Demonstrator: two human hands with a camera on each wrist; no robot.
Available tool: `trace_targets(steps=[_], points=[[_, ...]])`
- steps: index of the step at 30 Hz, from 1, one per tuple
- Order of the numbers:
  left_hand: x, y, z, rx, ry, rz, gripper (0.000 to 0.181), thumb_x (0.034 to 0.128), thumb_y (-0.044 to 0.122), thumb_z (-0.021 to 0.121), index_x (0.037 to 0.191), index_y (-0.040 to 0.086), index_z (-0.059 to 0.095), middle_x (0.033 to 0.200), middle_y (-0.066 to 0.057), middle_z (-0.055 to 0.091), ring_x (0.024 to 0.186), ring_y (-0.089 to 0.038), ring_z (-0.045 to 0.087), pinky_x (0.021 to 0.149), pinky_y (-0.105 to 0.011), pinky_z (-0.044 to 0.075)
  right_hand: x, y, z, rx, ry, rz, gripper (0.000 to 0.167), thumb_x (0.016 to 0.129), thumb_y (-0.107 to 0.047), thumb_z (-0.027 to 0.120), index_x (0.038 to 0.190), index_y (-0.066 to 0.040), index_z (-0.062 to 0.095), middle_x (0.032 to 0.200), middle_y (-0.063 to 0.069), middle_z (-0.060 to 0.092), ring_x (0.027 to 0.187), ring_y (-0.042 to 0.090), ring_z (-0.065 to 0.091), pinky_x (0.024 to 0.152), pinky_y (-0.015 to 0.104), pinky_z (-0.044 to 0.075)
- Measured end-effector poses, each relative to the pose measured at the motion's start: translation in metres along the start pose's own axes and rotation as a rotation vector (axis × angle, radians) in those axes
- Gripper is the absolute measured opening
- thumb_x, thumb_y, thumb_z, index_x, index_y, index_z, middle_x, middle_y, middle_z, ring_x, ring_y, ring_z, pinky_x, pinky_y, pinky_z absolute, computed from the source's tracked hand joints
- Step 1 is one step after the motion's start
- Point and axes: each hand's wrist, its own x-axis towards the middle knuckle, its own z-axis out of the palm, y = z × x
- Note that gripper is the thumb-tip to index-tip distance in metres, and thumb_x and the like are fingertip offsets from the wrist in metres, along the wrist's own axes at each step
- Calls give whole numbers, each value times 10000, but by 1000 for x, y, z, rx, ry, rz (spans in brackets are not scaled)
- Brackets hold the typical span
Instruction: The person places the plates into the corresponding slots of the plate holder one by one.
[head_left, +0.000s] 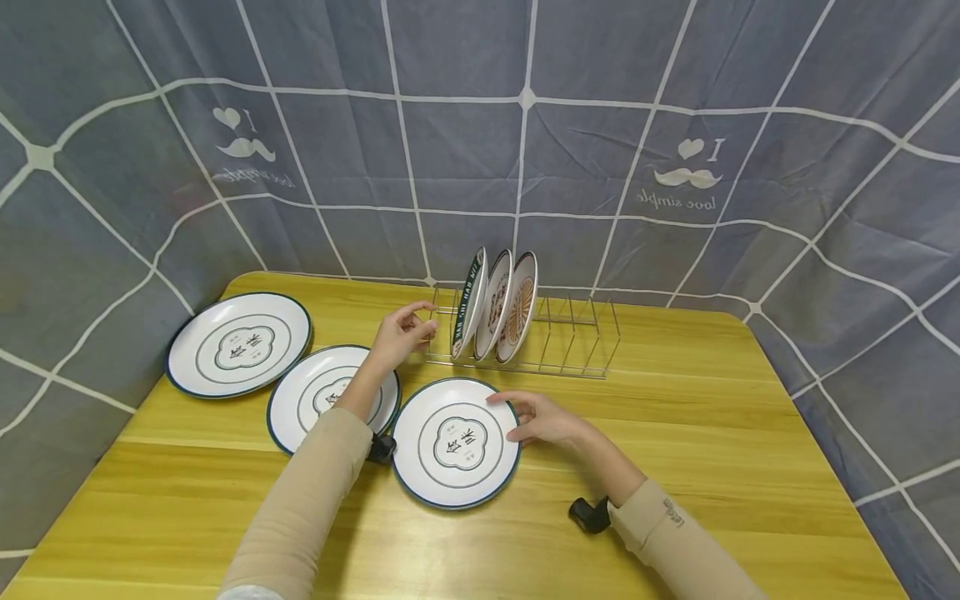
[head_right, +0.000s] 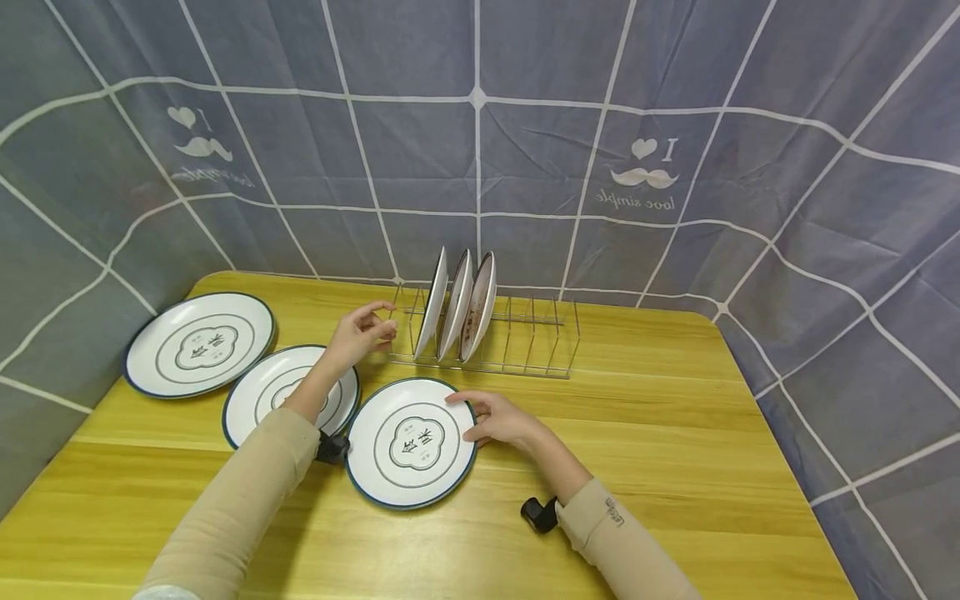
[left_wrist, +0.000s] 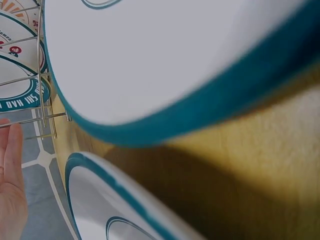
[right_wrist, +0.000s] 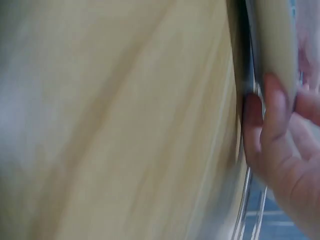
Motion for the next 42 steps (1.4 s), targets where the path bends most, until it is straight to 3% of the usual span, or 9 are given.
trace_targets(steps=[4, 7, 13, 20, 24, 31, 35, 38, 42], points=[[0, -2, 0, -1, -4, 2, 387, 889, 121, 593, 1239, -16, 504, 789, -110, 536, 899, -350, 587, 815, -424, 525, -3, 3, -8, 164, -134, -24, 640, 766, 176, 521, 1363, 83, 311, 1118, 299, 557, 800, 183, 628, 662, 245, 545], [1, -3, 0, 5, -5, 10, 377, 890, 118, 590, 1237, -8, 511, 800, -125, 543, 913, -382, 577, 814, -425, 525, -6, 6, -15, 235, -218, -53, 641, 780, 174, 493, 1372, 96, 260, 1178, 271, 531, 880, 195, 616, 734, 274, 543], [2, -3, 1, -7, -1, 5, 361, 887, 114, 593, 1226, 9, 526, 777, -95, 529, 906, -366, 585, 813, -435, 524, -13, 10, -24, 310, -300, -80, 585, 836, 151, 477, 1373, 11, 293, 1236, 206, 496, 1003, 240, 579, 852, 361, 512], [2, -4, 0, -29, -9, -1, 374, 883, 118, 599, 1231, 4, 521, 781, -93, 530, 874, -303, 607, 832, -459, 510, -26, 11, -30, 388, -266, -129, 641, 862, 126, 484, 1383, -196, 296, 1224, 228, 458, 997, 338, 582, 819, 474, 512], [0, 0, 0, -41, -14, -16, 378, 884, 105, 596, 1236, -5, 515, 786, -109, 524, 793, -175, 620, 840, -481, 500, -34, 12, -36, 420, -243, -209, 643, 861, 139, 461, 1382, -200, 295, 1189, 234, 459, 970, 338, 595, 787, 459, 528], [-8, 19, 1, -35, -15, -29, 327, 893, 50, 573, 1210, -17, 523, 787, -148, 530, 735, -120, 599, 852, -529, 475, -54, 12, -53, 405, -214, -290, 632, 851, 139, 456, 1374, -194, 334, 1211, 197, 434, 992, 331, 585, 782, 459, 527], [-11, 23, 2, -40, -21, -20, 325, 896, 45, 568, 1209, -26, 520, 788, -164, 529, 703, -72, 592, 863, -545, 461, -69, 8, -66, 380, -237, -357, 631, 865, 150, 417, 1399, -170, 314, 1249, 181, 434, 1028, 326, 572, 794, 453, 524], [-6, 14, 1, -50, -20, -9, 343, 890, 64, 582, 1215, -25, 518, 794, -167, 533, 707, -89, 602, 857, -541, 467, -83, 3, -76, 376, -232, -409, 638, 869, 167, 388, 1414, -155, 306, 1276, 156, 444, 1058, 301, 559, 806, 427, 526], [2, -1, 0, -38, -16, 9, 388, 883, 117, 604, 1232, -22, 508, 783, -113, 541, 770, -178, 623, 836, -519, 490, -103, -8, -90, 356, -162, -492, 636, 871, 180, 371, 1418, -140, 308, 1261, 135, 464, 1041, 265, 571, 786, 391, 540]])
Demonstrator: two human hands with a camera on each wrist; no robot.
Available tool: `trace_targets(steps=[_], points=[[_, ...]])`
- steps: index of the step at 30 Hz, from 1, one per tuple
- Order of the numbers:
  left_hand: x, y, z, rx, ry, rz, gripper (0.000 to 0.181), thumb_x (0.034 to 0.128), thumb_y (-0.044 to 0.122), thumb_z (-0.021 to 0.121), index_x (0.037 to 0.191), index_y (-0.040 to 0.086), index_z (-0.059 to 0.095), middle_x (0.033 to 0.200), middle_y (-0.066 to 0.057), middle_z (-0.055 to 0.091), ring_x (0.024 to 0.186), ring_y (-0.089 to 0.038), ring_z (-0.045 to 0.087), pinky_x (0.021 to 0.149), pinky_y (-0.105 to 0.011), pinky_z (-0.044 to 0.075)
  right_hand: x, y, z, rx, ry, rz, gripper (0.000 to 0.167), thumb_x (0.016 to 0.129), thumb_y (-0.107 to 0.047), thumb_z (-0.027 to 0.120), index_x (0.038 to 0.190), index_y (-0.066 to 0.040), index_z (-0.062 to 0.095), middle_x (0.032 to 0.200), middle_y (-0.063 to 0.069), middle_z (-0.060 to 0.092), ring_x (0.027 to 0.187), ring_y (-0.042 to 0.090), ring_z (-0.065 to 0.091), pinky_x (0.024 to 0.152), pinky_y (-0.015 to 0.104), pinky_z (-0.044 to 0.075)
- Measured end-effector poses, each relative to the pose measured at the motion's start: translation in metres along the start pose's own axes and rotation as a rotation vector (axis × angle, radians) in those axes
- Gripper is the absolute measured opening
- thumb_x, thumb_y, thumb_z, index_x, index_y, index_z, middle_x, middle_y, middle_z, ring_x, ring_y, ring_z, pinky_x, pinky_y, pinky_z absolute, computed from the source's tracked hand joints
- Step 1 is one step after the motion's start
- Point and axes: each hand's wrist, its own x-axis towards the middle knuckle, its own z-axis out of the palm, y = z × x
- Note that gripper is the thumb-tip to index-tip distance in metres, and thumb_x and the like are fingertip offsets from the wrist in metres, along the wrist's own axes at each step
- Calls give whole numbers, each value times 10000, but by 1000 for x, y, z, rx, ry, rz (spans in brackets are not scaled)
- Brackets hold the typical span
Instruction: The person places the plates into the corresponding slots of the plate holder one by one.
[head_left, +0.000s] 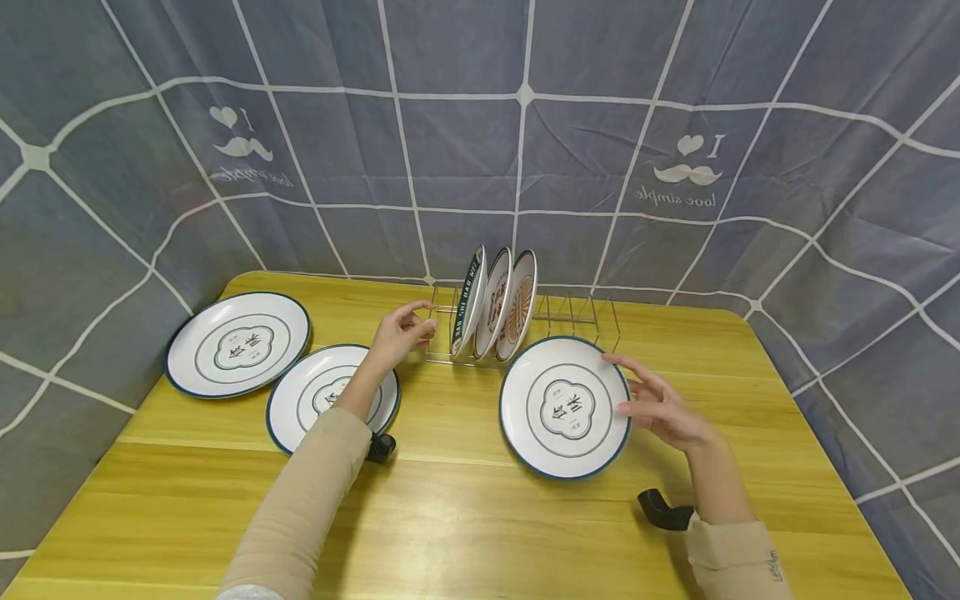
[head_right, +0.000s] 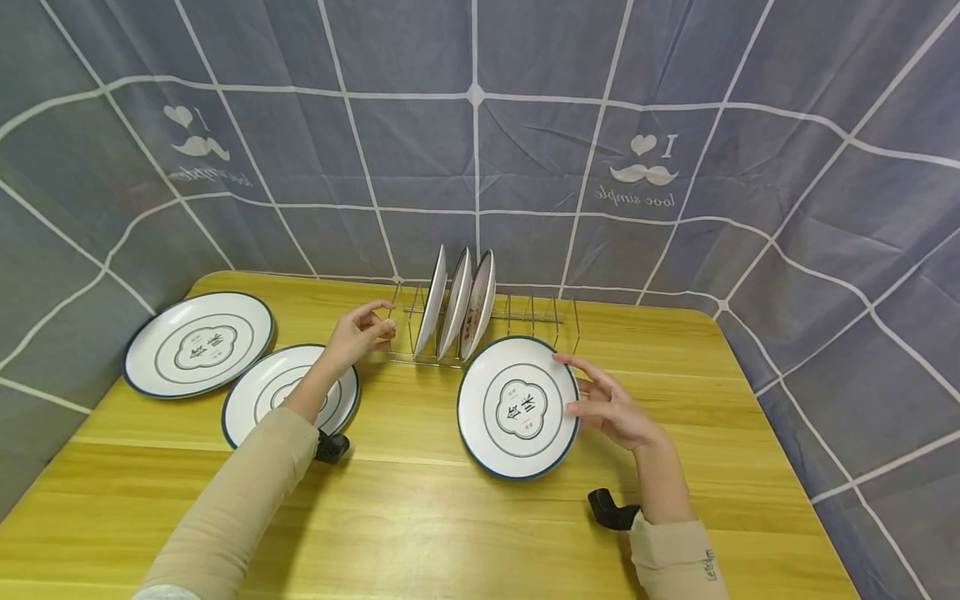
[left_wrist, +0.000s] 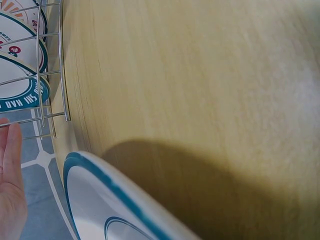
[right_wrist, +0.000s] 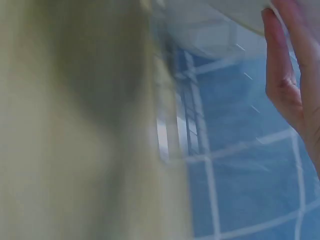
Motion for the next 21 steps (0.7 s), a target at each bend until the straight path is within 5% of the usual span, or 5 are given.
trace_targets(steps=[9, 21], points=[[2, -1, 0, -2, -1, -10, 395, 881, 116, 606, 1239, -18, 507, 766, -81, 544, 808, -217, 619, 836, -510, 492, -11, -39, -8, -39, 147, -232, 616, 862, 223, 322, 1404, -68, 288, 1169, 170, 474, 907, 235, 609, 729, 325, 559], [-13, 22, 2, -16, -20, -13, 371, 895, 29, 563, 1244, -70, 481, 865, -291, 501, 689, -71, 573, 869, -550, 456, 27, -54, 10, -204, 497, -238, 618, 866, 175, 433, 1391, -137, 335, 1172, 163, 424, 903, 167, 607, 721, 268, 555]])
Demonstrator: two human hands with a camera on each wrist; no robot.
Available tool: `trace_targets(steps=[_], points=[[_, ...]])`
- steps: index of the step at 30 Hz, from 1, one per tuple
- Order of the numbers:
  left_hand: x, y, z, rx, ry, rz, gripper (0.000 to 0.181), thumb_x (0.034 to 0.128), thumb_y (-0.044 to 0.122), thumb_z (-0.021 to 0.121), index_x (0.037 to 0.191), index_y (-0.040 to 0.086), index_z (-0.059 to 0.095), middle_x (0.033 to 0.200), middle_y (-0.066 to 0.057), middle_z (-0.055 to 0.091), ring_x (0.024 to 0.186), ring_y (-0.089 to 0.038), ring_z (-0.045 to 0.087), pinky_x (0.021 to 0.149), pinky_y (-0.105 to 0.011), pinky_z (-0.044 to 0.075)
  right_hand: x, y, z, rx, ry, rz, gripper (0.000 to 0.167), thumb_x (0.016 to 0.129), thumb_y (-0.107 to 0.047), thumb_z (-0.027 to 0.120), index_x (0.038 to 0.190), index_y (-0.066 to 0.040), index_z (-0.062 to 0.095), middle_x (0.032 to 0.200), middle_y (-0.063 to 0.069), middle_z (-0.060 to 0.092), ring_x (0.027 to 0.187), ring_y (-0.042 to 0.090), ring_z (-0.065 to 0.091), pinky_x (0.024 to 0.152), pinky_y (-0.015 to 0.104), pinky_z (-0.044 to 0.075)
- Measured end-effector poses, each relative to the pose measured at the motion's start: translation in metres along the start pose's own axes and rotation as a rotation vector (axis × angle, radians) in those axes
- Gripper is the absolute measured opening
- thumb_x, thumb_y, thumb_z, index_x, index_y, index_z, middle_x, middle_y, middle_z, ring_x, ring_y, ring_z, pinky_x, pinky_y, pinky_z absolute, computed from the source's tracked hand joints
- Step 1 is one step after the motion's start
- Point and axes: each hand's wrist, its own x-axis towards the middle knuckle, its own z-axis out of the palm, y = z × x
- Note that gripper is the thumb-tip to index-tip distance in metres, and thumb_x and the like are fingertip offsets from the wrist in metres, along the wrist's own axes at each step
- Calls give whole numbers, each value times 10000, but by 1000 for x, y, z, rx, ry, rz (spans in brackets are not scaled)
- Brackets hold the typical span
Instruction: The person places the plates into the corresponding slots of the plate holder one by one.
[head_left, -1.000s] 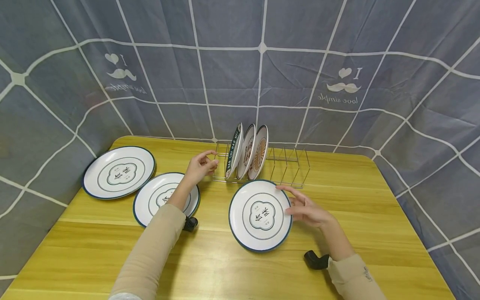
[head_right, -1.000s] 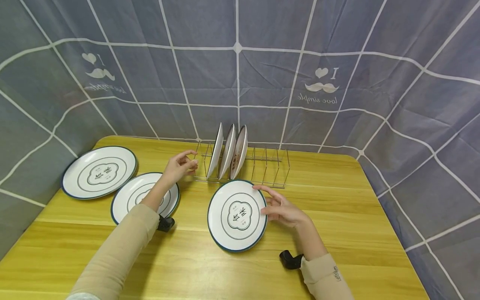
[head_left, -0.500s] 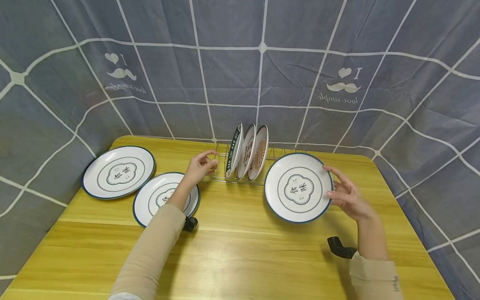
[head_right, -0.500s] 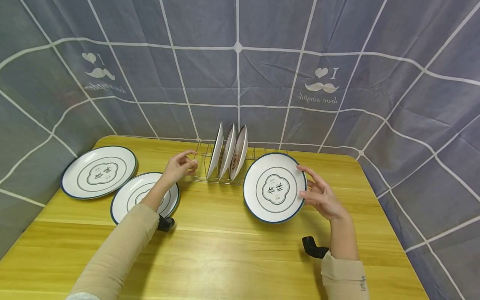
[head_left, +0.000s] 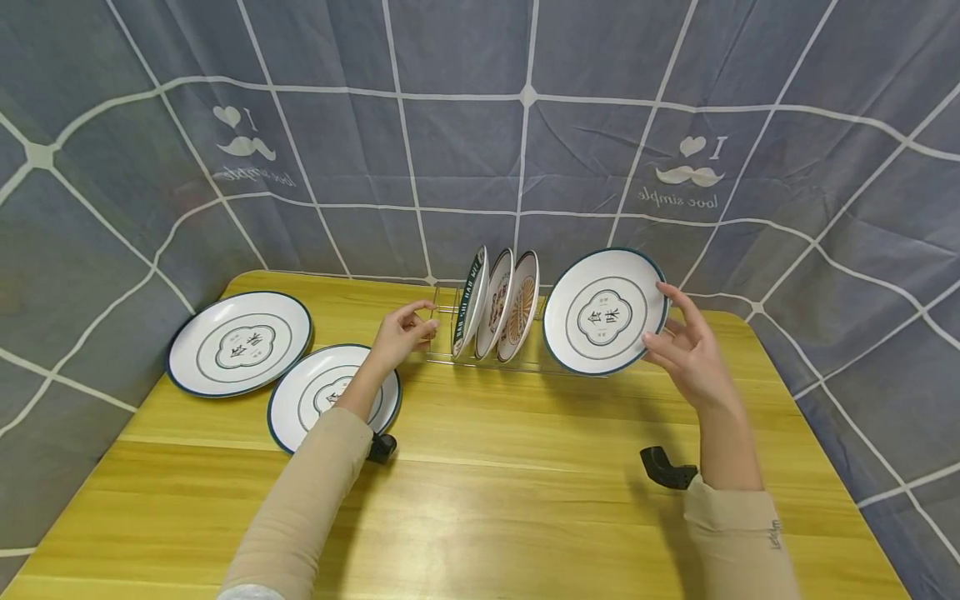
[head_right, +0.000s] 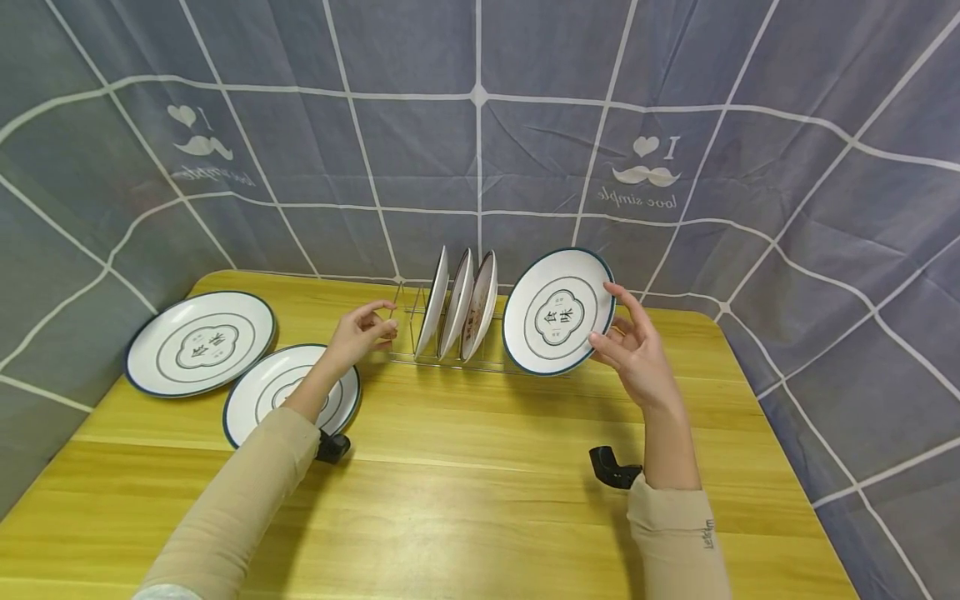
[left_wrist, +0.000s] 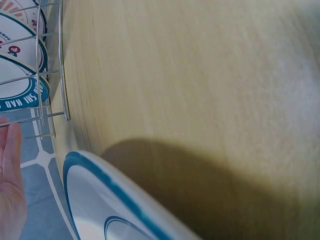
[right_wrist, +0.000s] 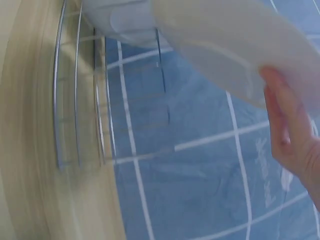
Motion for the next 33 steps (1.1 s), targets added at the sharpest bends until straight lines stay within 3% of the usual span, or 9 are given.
trace_targets(steps=[7, 13, 22, 30, 33], points=[[1, 0, 0, 8, 6, -9, 371, 896, 39, 565, 1243, -65, 483, 852, -264, 510, 771, -202, 596, 861, -546, 464, 18, 7, 23, -161, 144, -64, 638, 838, 147, 535, 1371, -171, 387, 1028, 112, 469, 823, 104, 576, 685, 215, 549], [9, -14, -3, -11, 9, -15, 383, 885, 71, 592, 1242, -34, 503, 828, -207, 530, 731, -140, 596, 848, -528, 480, 31, 17, 38, -372, 190, -108, 660, 806, 124, 598, 1375, -135, 388, 1008, 87, 463, 829, 102, 527, 667, 171, 534], [14, -26, -4, 41, 22, 22, 391, 881, 134, 606, 1237, -1, 515, 778, -97, 536, 834, -296, 613, 810, -469, 518, 43, 37, 55, -521, 153, -125, 644, 800, 118, 612, 1373, -53, 371, 1065, 207, 462, 901, 238, 517, 675, 131, 497], [14, -26, -3, 46, 19, 31, 376, 884, 122, 601, 1231, 2, 519, 762, -62, 537, 774, -178, 611, 800, -452, 525, 43, 36, 83, -613, 132, -93, 605, 789, 101, 635, 1334, 13, 389, 1089, 317, 460, 949, 426, 510, 642, 134, 471], [13, -25, -3, 46, 20, 26, 375, 886, 126, 598, 1234, 9, 519, 763, -56, 535, 838, -283, 613, 798, -442, 528, 42, 38, 87, -635, 134, -68, 605, 789, 85, 644, 1334, 5, 394, 1099, 333, 466, 961, 434, 510, 629, 148, 469]])
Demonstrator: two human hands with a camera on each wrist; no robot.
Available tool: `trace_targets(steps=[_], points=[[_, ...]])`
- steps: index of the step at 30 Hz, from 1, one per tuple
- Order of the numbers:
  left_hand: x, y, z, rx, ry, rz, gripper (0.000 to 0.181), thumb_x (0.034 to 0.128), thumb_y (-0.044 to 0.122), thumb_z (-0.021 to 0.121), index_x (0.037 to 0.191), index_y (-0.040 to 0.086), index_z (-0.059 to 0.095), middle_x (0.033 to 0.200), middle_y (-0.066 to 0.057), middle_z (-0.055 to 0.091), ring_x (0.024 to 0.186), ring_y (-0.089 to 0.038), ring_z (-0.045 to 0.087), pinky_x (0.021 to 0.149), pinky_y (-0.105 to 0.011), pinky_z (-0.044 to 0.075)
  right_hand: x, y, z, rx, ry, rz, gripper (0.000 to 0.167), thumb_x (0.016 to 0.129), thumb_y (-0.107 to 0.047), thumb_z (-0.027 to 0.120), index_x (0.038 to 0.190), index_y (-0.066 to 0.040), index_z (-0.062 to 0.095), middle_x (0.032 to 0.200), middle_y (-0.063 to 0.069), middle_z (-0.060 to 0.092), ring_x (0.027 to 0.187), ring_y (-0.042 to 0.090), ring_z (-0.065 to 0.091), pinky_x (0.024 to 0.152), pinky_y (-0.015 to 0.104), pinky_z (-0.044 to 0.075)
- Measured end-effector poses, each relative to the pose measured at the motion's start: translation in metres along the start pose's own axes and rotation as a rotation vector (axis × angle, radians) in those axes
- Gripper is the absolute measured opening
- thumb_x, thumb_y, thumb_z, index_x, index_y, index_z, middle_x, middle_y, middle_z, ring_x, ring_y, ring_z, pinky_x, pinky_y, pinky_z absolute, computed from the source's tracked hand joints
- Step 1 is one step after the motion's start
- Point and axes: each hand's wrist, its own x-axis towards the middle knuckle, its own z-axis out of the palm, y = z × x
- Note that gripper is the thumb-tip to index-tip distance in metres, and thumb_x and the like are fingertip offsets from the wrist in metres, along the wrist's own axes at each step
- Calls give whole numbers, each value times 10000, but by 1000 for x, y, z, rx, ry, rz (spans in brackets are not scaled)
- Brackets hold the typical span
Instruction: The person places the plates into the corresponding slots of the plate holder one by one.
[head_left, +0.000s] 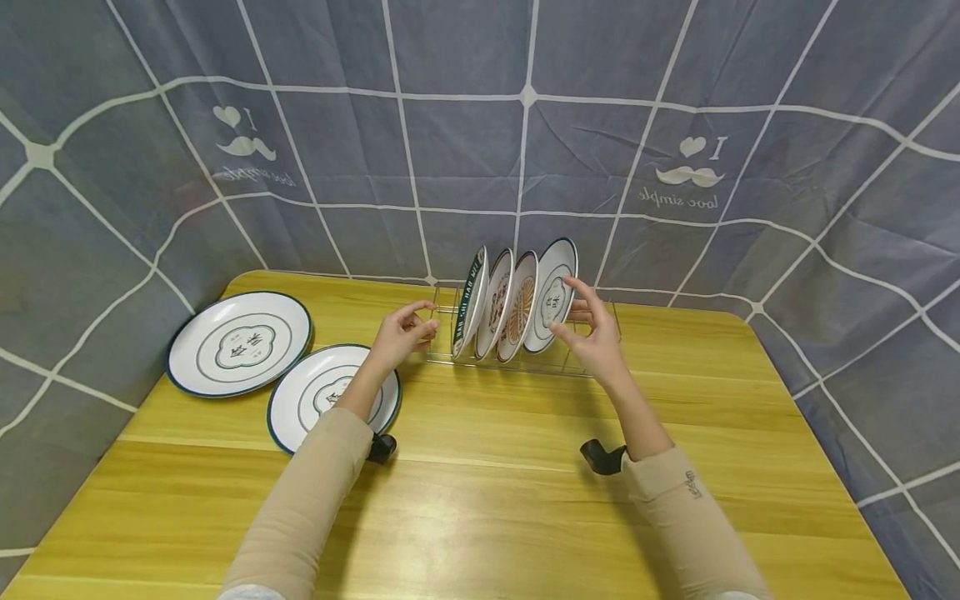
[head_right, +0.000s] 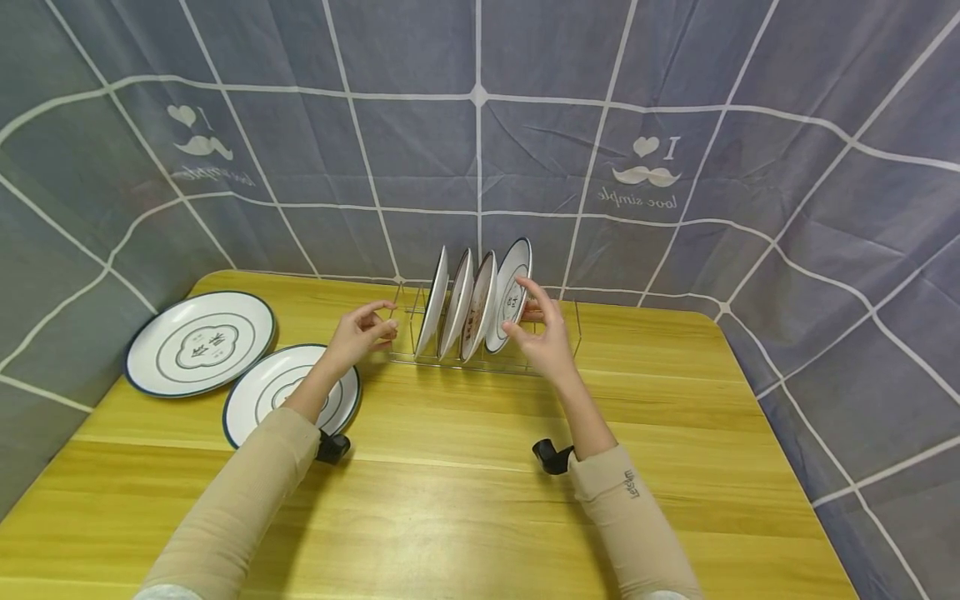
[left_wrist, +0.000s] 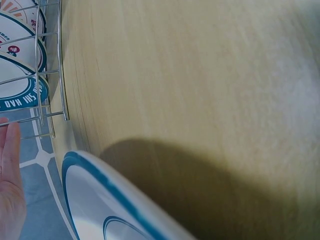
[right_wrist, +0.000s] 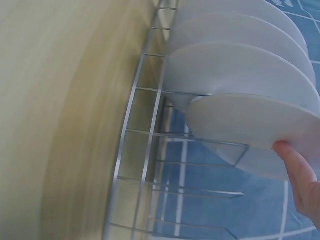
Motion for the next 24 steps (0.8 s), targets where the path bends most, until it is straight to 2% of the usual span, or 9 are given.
trace_targets(steps=[4, 7, 10, 15, 20, 24], points=[[0, 0, 0, 3, 3, -7, 383, 890, 124, 592, 1244, 4, 508, 763, -46, 534, 916, -407, 579, 793, -423, 534, -1, 4, 5, 1, -5, 23, 615, 782, 81, 651, 1337, -6, 400, 1132, 338, 460, 988, 438, 504, 594, 148, 479], [0, 0, 0, -2, 3, -5, 386, 890, 123, 590, 1244, -5, 503, 761, -41, 535, 926, -424, 566, 788, -417, 537, -2, 7, 8, -2, -6, 35, 618, 779, 84, 652, 1338, -10, 404, 1198, 318, 443, 1003, 426, 502, 608, 178, 505], [0, 0, 0, -5, 2, -2, 383, 889, 128, 592, 1238, -5, 505, 761, -40, 534, 918, -409, 565, 788, -414, 537, -3, 12, 10, -5, -14, 55, 617, 786, 81, 645, 1343, -17, 401, 1232, 299, 436, 1011, 413, 504, 632, 179, 516], [0, 0, 0, -3, 0, -2, 366, 889, 136, 593, 1226, 16, 519, 767, -48, 531, 909, -384, 581, 797, -419, 533, -2, 28, 12, -19, -24, 70, 631, 799, 50, 648, 1364, -60, 390, 1198, 279, 440, 1015, 388, 504, 636, 152, 499], [0, -1, 1, 3, 5, 3, 362, 885, 135, 598, 1222, 22, 526, 766, -51, 530, 874, -330, 605, 800, -427, 531, 0, 50, 12, -29, -31, 66, 650, 805, 7, 668, 1374, -151, 398, 1181, 226, 420, 1030, 351, 513, 694, 205, 527], [0, 0, 1, -2, 7, 5, 355, 884, 130, 598, 1220, 33, 535, 761, -48, 527, 861, -315, 606, 798, -429, 530, -1, 55, 13, -54, -29, 26, 655, 799, 11, 672, 1371, -150, 398, 1157, 227, 414, 1019, 365, 532, 737, 277, 549]])
